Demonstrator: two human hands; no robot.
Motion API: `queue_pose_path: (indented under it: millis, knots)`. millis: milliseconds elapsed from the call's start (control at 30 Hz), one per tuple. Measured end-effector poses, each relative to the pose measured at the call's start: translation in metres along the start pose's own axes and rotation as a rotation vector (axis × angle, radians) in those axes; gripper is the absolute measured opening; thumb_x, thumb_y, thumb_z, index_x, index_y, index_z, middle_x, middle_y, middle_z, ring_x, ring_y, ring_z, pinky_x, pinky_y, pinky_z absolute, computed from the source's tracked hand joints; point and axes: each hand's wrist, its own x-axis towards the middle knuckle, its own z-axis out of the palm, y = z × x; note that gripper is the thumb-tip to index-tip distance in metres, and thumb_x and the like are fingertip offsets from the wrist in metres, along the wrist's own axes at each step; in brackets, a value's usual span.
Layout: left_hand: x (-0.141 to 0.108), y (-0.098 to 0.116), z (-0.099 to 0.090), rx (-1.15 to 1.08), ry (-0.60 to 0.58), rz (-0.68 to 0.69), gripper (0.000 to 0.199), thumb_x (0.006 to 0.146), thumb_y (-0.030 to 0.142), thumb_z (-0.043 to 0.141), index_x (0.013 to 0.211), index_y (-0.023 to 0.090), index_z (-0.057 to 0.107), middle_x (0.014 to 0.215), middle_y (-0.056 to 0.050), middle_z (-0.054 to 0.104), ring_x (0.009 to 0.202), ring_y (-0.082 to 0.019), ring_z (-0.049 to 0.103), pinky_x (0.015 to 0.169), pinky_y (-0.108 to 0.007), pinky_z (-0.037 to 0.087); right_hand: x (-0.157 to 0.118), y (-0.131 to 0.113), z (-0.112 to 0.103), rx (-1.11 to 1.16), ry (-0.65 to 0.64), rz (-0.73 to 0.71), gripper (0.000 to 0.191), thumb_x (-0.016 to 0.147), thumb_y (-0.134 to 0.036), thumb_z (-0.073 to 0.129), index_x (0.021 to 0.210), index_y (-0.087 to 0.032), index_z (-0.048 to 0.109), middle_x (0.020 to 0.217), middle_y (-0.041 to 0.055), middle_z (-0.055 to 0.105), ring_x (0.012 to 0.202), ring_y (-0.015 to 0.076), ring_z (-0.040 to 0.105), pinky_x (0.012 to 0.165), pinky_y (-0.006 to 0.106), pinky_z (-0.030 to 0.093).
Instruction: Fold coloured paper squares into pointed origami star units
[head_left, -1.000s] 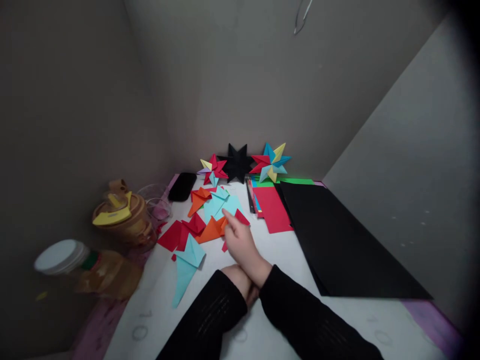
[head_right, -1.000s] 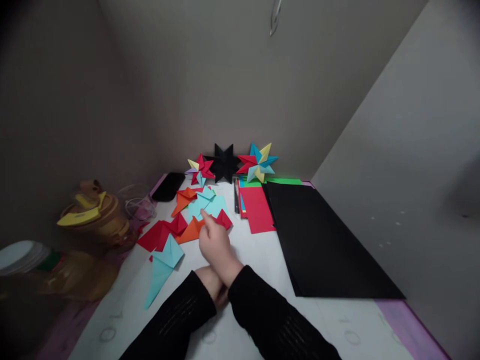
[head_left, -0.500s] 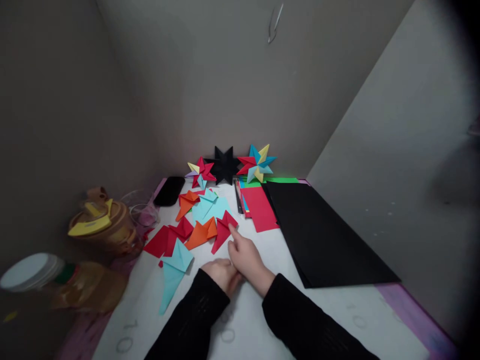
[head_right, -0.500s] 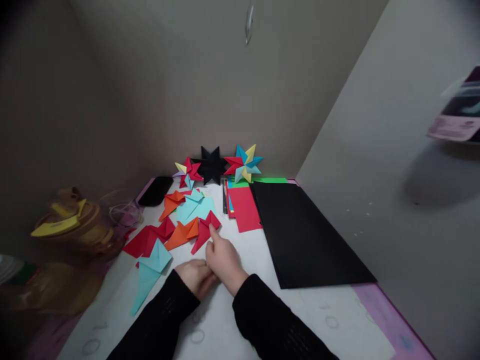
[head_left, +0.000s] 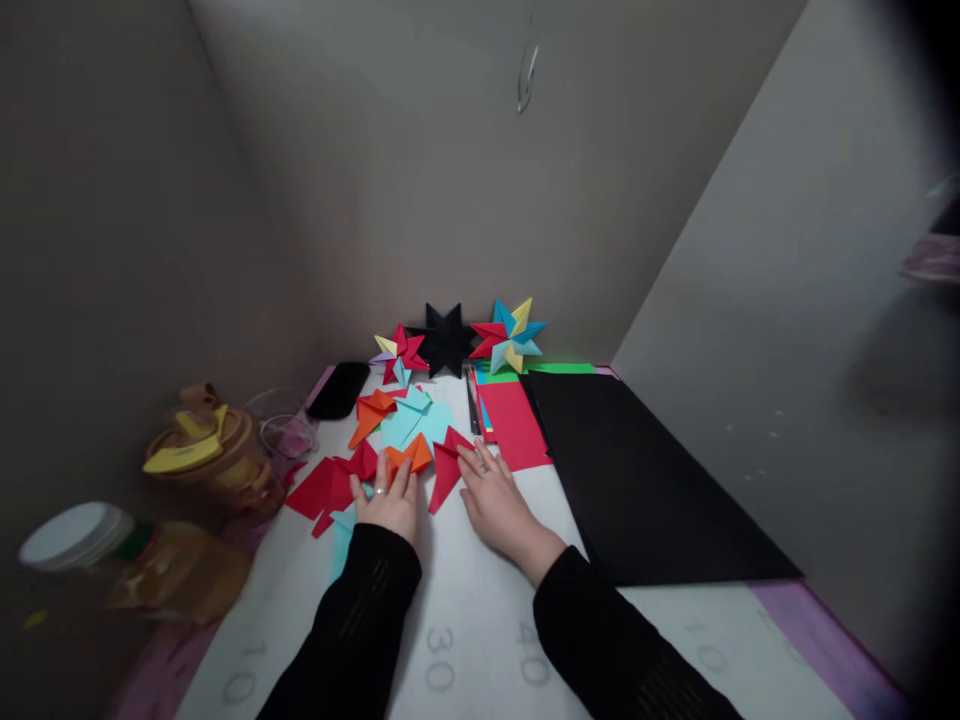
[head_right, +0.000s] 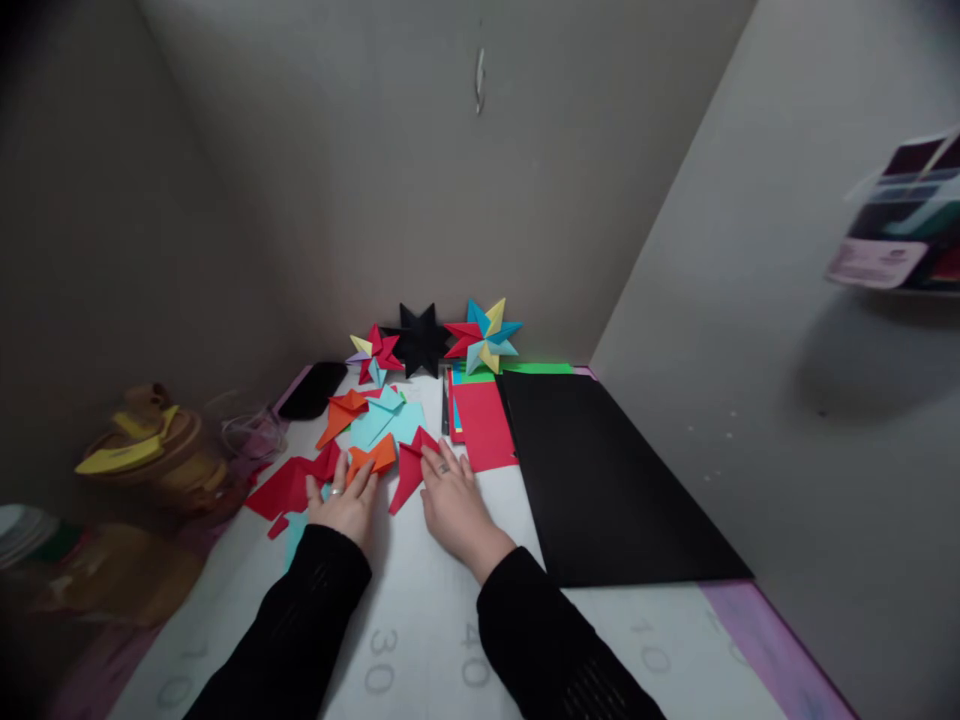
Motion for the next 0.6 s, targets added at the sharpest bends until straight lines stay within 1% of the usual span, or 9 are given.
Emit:
queue_pose_path:
  millis: [133,233,267,333,400,467,500,533,600]
  knots:
    - [0.003,0.02,-0.007,-0.055,0.023,-0.036,0.05,0.084,0.013,0.031,0.13,0.025,0.047,0.144,-0.003,0.033,0.137,-0.032,0.009,0.099,-0.071,0.006,0.0,0.026,-0.013,0.008,-0.016,-0.092,0.05,0.083,-0.005,0.032,0.132,-0.013,0.042,0.141,0.0075,0.038,0.136,0.0222,0.018,0.108,0.046,0.023]
    - [-0.005,0.017,-0.014,-0.111,0.081,-0.032,0.047,0.082,0.02,0.043,0.127,0.031,0.049,0.147,-0.005,0.026,0.135,-0.036,0.012,0.096,-0.071,0.013,-0.003,0.036,-0.02,0.052,-0.017,-0.167,0.049,0.082,-0.004,0.035,0.127,-0.017,0.049,0.14,0.0067,0.039,0.136,0.0226,0.017,0.107,0.047,0.025]
    - [-0.009,0.009,-0.016,-0.131,0.119,-0.028,0.045,0.08,0.022,0.047,0.123,0.033,0.052,0.148,-0.004,0.024,0.135,-0.037,0.013,0.095,-0.071,0.017,-0.005,0.036,-0.021,0.07,0.007,-0.19,0.047,0.081,-0.004,0.037,0.123,-0.018,0.053,0.141,0.0063,0.039,0.136,0.0235,0.015,0.106,0.048,0.025]
    - [-0.018,-0.018,-0.018,-0.187,0.214,-0.054,0.036,0.079,0.023,0.048,0.112,0.033,0.06,0.145,-0.002,0.031,0.133,-0.036,0.02,0.094,-0.065,0.028,-0.008,0.031,-0.021,0.117,0.094,-0.218,0.041,0.079,-0.004,0.041,0.112,-0.019,0.06,0.139,0.0067,0.04,0.136,0.0249,0.016,0.106,0.049,0.026]
    - [-0.025,-0.052,-0.017,-0.28,0.266,-0.053,0.03,0.08,0.025,0.045,0.104,0.027,0.062,0.128,-0.006,0.052,0.119,-0.028,0.045,0.093,-0.046,0.041,-0.011,0.02,-0.02,0.181,0.201,-0.234,0.036,0.078,-0.004,0.043,0.102,-0.019,0.064,0.13,0.0091,0.05,0.131,0.0246,0.028,0.103,0.048,0.031]
    - [-0.027,-0.08,-0.011,-0.345,0.221,-0.113,0.028,0.08,0.029,0.045,0.1,0.019,0.061,0.106,-0.01,0.063,0.097,-0.023,0.059,0.082,-0.034,0.047,-0.015,0.0,-0.016,0.249,0.235,-0.265,0.034,0.078,-0.004,0.043,0.101,-0.018,0.064,0.117,0.0097,0.058,0.122,0.0221,0.041,0.101,0.043,0.036]
    - [-0.027,-0.088,-0.008,-0.35,0.194,-0.155,0.03,0.08,0.032,0.045,0.101,0.017,0.059,0.102,-0.011,0.064,0.091,-0.023,0.061,0.078,-0.033,0.048,-0.016,-0.012,-0.013,0.275,0.209,-0.284,0.035,0.079,-0.005,0.043,0.105,-0.018,0.062,0.115,0.0095,0.059,0.119,0.021,0.043,0.1,0.041,0.037]
    - [-0.025,-0.093,-0.003,-0.364,0.174,-0.184,0.032,0.079,0.033,0.046,0.103,0.015,0.057,0.101,-0.011,0.064,0.089,-0.023,0.062,0.076,-0.032,0.048,-0.018,-0.025,-0.009,0.285,0.141,-0.312,0.037,0.081,-0.008,0.043,0.112,-0.019,0.058,0.118,0.0092,0.058,0.12,0.0206,0.042,0.101,0.04,0.037]
    - [-0.021,-0.092,0.005,-0.424,0.138,-0.236,0.037,0.079,0.039,0.046,0.107,0.014,0.054,0.096,-0.01,0.065,0.085,-0.022,0.062,0.073,-0.03,0.047,-0.021,-0.05,-0.002,0.259,-0.048,-0.338,0.045,0.084,-0.018,0.047,0.129,-0.018,0.045,0.136,0.0101,0.043,0.13,0.0238,0.029,0.105,0.042,0.031]
